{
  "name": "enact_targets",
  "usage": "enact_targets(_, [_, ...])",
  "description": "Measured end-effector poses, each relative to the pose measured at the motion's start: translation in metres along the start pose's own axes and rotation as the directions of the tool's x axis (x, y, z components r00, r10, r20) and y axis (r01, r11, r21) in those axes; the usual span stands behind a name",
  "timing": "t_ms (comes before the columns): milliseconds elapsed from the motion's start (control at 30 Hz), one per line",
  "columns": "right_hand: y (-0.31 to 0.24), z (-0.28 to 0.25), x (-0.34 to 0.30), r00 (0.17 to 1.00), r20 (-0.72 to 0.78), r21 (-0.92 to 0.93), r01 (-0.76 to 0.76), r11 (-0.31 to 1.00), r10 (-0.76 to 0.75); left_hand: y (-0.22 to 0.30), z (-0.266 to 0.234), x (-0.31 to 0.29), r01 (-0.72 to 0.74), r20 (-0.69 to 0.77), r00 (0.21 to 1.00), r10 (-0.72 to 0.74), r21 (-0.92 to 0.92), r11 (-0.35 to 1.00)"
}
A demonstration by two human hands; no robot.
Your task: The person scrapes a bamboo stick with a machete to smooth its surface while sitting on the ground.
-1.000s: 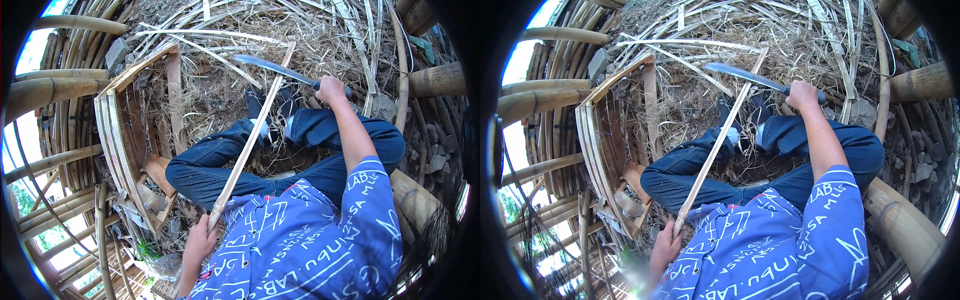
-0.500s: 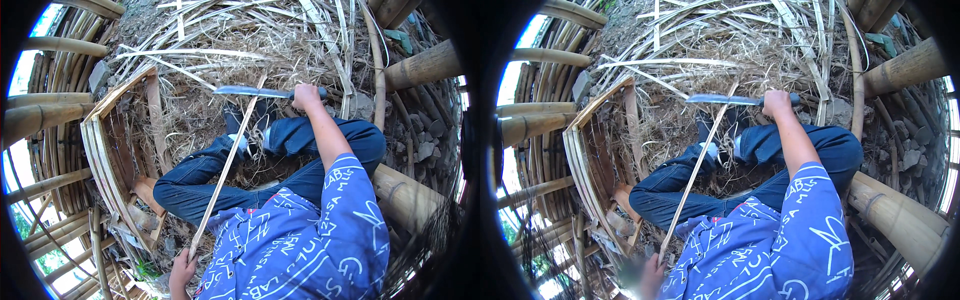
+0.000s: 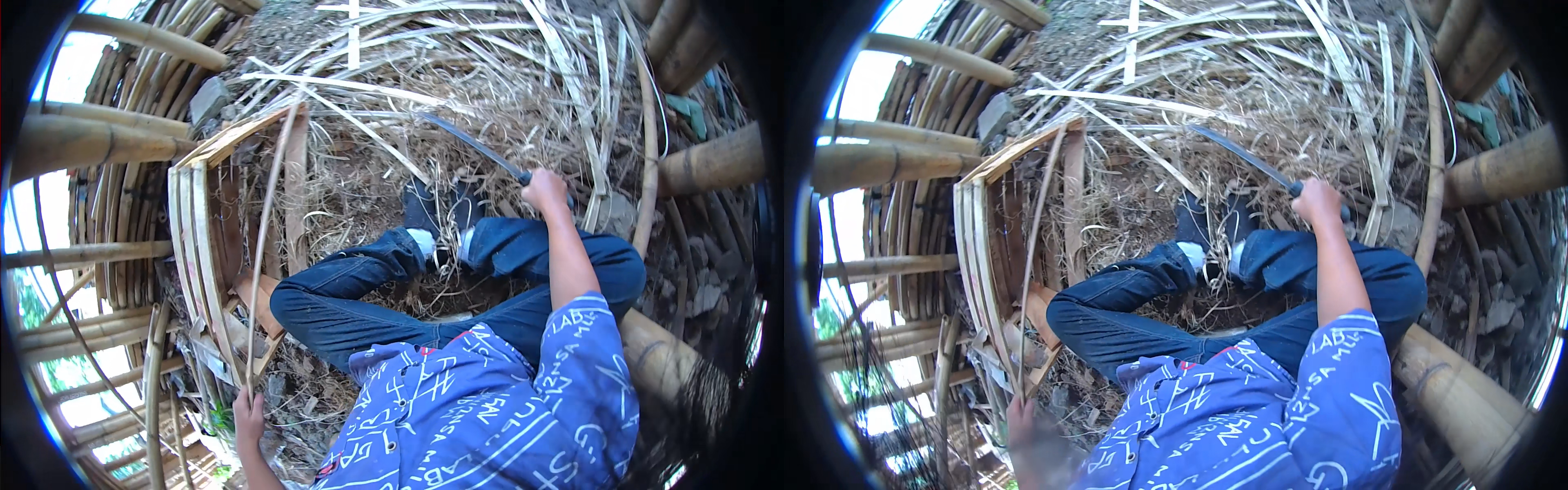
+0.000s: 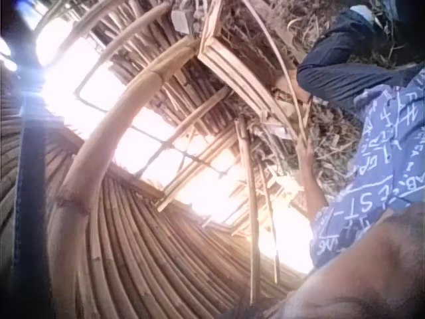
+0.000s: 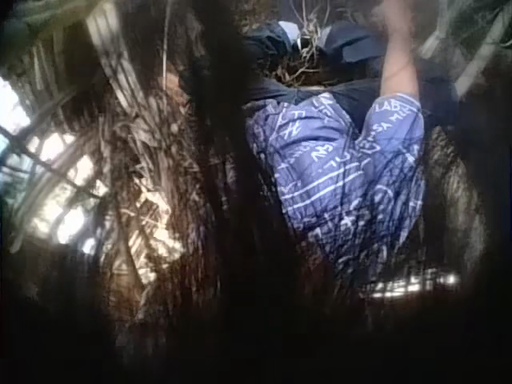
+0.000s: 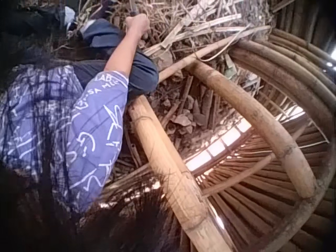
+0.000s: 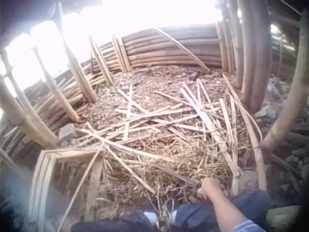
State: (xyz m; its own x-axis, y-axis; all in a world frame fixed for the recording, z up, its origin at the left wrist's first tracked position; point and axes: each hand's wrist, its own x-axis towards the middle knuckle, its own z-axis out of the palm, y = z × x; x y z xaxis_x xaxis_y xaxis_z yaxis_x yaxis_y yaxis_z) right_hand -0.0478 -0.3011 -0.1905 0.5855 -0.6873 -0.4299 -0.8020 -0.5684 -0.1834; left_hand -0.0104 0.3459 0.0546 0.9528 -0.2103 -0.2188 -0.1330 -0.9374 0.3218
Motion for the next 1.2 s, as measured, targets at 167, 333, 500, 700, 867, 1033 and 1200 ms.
enact_targets(167, [0.019,0.017,-0.012,0.976,-0.181,0.306,0.172,0.936,-0.120,0.028,0.048,0.046,0.077,0.291,0.957,-0.002,-0.245,0.967])
enact_targets(333, [-0.016,-0.008,-0.060,0.969,-0.179,0.592,0.244,0.768,-0.170,0.077,0.108,0.077,0.130,0.508,0.854,0.112,-0.417,0.900])
enact_targets(500, [-0.042,0.003,-0.105,0.986,0.076,0.812,0.025,0.583,-0.148,0.120,0.172,0.091,0.062,0.508,0.842,0.182,-0.427,0.902])
enact_targets(700, [-0.075,0.030,-0.151,0.942,0.060,0.693,0.199,0.693,-0.331,0.153,0.205,0.092,0.023,0.471,0.867,0.163,-0.365,0.931])
enact_targets(867, [-0.099,0.043,-0.170,0.857,0.240,0.478,0.305,0.824,-0.456,0.171,0.197,0.086,0.289,0.671,0.739,0.054,-0.388,0.875])
enact_targets(1033, [-0.110,0.047,-0.175,0.798,0.249,0.377,0.441,0.814,-0.548,0.154,0.207,0.088,0.545,0.770,0.620,0.150,-0.560,0.623])
enact_targets(1200, [-0.109,0.052,-0.177,0.797,0.220,0.352,0.472,0.808,-0.562,0.153,0.211,0.091,0.642,0.845,0.526,0.099,-0.471,0.605])
